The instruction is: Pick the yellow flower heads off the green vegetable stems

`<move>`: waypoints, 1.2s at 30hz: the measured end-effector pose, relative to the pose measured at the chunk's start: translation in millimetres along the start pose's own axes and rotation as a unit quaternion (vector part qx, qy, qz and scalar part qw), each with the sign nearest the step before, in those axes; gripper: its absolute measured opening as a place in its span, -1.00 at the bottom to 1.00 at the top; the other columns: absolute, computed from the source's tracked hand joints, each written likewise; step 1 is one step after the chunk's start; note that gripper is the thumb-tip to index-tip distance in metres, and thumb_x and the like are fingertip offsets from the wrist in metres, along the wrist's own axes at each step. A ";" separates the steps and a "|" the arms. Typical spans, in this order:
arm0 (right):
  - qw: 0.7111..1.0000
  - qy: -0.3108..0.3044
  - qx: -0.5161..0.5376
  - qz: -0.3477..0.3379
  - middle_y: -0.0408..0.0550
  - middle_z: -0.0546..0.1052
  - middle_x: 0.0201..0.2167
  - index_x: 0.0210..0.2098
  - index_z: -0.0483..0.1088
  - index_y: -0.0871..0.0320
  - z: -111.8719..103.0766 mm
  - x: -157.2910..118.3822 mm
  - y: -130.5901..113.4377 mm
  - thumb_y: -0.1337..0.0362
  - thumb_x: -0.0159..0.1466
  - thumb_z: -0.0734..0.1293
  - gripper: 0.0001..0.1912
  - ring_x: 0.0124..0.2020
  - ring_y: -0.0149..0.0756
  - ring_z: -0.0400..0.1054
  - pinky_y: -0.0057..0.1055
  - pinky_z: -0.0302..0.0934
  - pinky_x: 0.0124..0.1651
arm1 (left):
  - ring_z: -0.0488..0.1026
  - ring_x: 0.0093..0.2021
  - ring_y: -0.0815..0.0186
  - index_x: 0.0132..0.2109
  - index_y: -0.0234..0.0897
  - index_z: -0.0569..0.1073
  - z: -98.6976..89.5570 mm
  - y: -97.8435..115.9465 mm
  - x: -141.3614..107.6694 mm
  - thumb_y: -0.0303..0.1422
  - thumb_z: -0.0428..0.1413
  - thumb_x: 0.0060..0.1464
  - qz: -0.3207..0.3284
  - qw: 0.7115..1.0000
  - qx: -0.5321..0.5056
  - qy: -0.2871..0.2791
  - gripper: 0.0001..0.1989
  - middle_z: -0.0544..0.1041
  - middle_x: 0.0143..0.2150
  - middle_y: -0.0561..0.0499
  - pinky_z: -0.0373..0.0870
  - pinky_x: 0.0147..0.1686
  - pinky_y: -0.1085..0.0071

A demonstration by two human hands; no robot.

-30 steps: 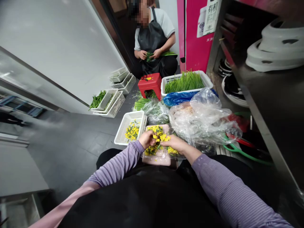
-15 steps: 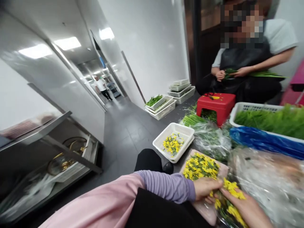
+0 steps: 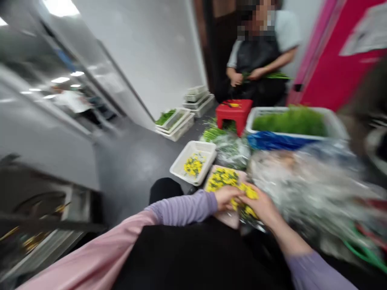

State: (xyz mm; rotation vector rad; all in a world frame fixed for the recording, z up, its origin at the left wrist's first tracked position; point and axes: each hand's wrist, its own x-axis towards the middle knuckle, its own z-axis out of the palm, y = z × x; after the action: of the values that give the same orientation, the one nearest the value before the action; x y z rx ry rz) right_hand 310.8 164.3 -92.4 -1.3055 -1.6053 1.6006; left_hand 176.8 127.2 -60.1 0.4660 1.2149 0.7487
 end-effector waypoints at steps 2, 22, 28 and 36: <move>0.999 0.009 0.000 -0.039 -0.05 0.51 -0.27 -0.15 0.36 0.15 -3.3 2.2 -4.4 0.16 -0.15 0.38 -0.47 -0.25 -0.19 0.38 -0.33 0.23 -0.18 | -0.02 -0.77 0.60 -0.46 -0.35 0.28 -1.9 7.5 6.2 -0.28 0.15 -0.16 -0.007 0.999 0.004 -0.038 -0.76 0.09 -0.73 0.22 -0.24 -0.75 0.61; 0.955 0.110 0.274 0.011 -0.08 0.49 -0.45 -0.41 0.39 0.22 -25.6 4.4 -15.1 0.19 -0.15 0.44 -0.67 -0.43 -0.33 0.34 -0.39 0.18 -0.28 | 0.09 -0.70 0.60 -0.40 -0.35 0.30 17.9 30.0 16.4 -0.21 0.20 -0.22 0.045 0.988 0.146 -0.003 -0.68 0.23 -0.65 0.18 -0.10 -0.73 0.62; 0.937 0.169 0.306 -0.001 -0.19 0.43 -0.55 -0.46 0.33 0.19 -22.2 3.9 -15.7 0.17 -0.14 0.43 -0.70 -0.54 -0.42 0.28 -0.45 0.15 -0.42 | 0.10 -0.70 0.60 -0.40 -0.36 0.31 22.5 32.2 13.9 -0.20 0.21 -0.24 0.057 0.983 0.173 -0.007 -0.66 0.24 -0.64 0.18 -0.11 -0.75 0.63; 0.902 0.119 0.414 0.038 -0.19 0.39 -0.60 -0.48 0.29 0.17 -19.2 0.4 -19.9 0.19 -0.14 0.44 -0.70 -0.64 -0.45 0.21 -0.51 0.03 -0.65 | 0.08 -0.73 0.59 -0.47 -0.35 0.27 23.1 33.5 19.3 -0.23 0.19 -0.22 0.095 0.986 0.140 -0.004 -0.69 0.20 -0.68 0.17 -0.11 -0.77 0.62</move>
State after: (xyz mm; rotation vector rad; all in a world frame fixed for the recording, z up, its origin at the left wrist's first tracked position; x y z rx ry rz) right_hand 322.2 176.5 -70.5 -1.0247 -0.5862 1.7807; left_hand 193.1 165.6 -43.1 0.8251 1.2860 0.7384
